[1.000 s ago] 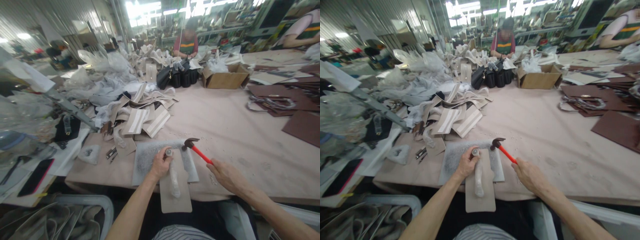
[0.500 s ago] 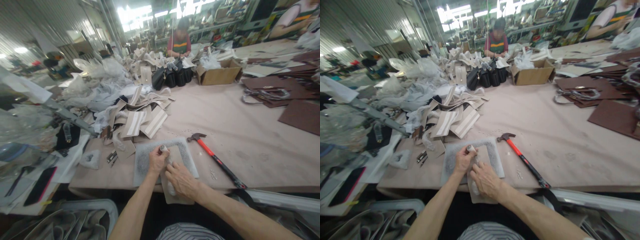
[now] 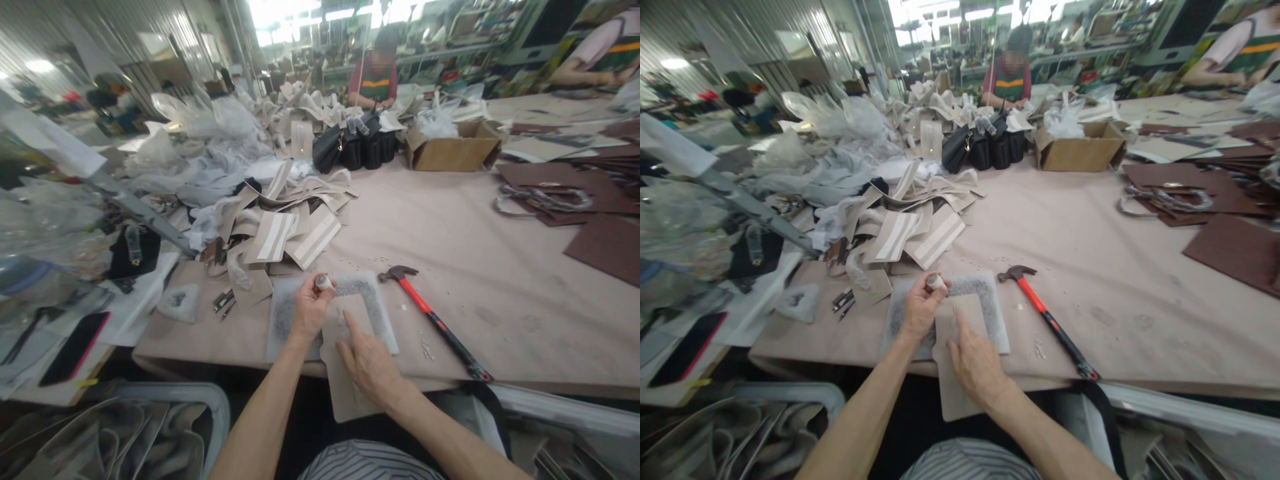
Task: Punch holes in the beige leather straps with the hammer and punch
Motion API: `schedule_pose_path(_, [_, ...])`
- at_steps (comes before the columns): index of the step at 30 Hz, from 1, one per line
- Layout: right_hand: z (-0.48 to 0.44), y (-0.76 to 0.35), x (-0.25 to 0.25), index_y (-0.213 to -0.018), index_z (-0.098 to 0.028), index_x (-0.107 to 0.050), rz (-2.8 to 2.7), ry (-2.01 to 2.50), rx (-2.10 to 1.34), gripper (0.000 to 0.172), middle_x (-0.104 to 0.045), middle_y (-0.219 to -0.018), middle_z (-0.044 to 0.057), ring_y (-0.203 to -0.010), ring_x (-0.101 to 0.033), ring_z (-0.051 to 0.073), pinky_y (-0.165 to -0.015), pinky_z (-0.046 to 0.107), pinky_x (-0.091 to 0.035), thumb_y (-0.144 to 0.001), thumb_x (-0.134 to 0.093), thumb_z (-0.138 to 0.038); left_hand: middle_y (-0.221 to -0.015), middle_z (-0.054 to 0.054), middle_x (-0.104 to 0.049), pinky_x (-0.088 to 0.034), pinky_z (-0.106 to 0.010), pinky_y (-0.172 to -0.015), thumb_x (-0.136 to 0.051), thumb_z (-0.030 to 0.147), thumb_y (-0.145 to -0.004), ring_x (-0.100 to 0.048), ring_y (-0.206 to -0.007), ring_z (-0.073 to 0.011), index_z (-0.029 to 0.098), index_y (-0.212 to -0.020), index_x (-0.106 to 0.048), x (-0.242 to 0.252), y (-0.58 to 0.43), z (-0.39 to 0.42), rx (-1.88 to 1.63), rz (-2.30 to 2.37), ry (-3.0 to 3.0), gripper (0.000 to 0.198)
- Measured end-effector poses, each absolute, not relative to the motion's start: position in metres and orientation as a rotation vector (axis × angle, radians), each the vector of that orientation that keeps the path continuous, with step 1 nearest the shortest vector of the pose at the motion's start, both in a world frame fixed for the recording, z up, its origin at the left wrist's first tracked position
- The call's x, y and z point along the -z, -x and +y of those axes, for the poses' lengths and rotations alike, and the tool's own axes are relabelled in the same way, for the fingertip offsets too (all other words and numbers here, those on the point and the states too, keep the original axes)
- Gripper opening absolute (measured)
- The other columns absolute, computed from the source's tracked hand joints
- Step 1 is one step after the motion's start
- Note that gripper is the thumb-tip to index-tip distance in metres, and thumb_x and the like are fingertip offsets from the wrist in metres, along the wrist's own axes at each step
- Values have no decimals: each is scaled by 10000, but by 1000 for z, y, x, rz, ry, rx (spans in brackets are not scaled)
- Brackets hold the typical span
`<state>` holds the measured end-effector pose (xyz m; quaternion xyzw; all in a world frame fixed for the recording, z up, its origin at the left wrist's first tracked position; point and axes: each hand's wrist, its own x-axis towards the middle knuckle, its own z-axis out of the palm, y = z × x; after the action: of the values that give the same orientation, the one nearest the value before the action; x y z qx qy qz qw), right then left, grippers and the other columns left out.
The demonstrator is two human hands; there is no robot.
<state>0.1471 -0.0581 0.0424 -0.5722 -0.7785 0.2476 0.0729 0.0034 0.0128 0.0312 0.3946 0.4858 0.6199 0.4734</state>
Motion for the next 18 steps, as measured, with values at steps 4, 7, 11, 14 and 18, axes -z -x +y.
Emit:
schedule_pose_path(4, [-64,-140,-31,-1564,-92,-282,-2244,1699,-882,632,-719,-1109,191,-969,-709,331,-826,439,-545,-991,-436,-311,-926,-68,-765,-535,-269,-743,-756,309,-742,-702,-832,-191,174,-967,-642,-6,-5,13,-1390,1175,-1024,286])
schedule_pose_path(7, [-66,-148,-31,-1551,-89,-297,-2197,1591,-921,658,-685,-1188,206,-1038,-683,334,-876,466,-536,-982,-460,-378,-920,-73,-762,-533,-279,-757,-740,316,-757,-700,-834,-197,168,-952,-634,-1,-3,9,-1327,1155,-1086,266])
schedule_pose_path(11, [-66,-178,-36,-1469,-127,-404,-2092,1486,-798,566,-661,-1167,171,-978,-670,276,-823,413,-551,-1004,-408,-450,-887,-69,-753,-523,-275,-720,-715,338,-793,-676,-766,-177,164,-939,-624,-3,-1,6,-1290,1145,-1149,245])
schedule_pose_path(14, [-57,-212,-38,-1352,-124,-501,-1993,1609,-526,472,-648,-1088,155,-887,-647,260,-789,399,-541,-1015,-392,-436,-876,-75,-751,-524,-280,-718,-713,351,-794,-675,-764,-181,159,-923,-634,-4,-1,5,-1280,1172,-1193,244])
schedule_pose_path(18, [-35,-263,-31,-1268,-72,-559,-1998,1870,-69,441,-604,-1162,216,-1052,-586,346,-890,464,-494,-999,-420,-392,-882,-78,-758,-530,-284,-730,-706,336,-793,-685,-786,-190,162,-933,-636,-4,-1,5,-1246,1199,-1231,234])
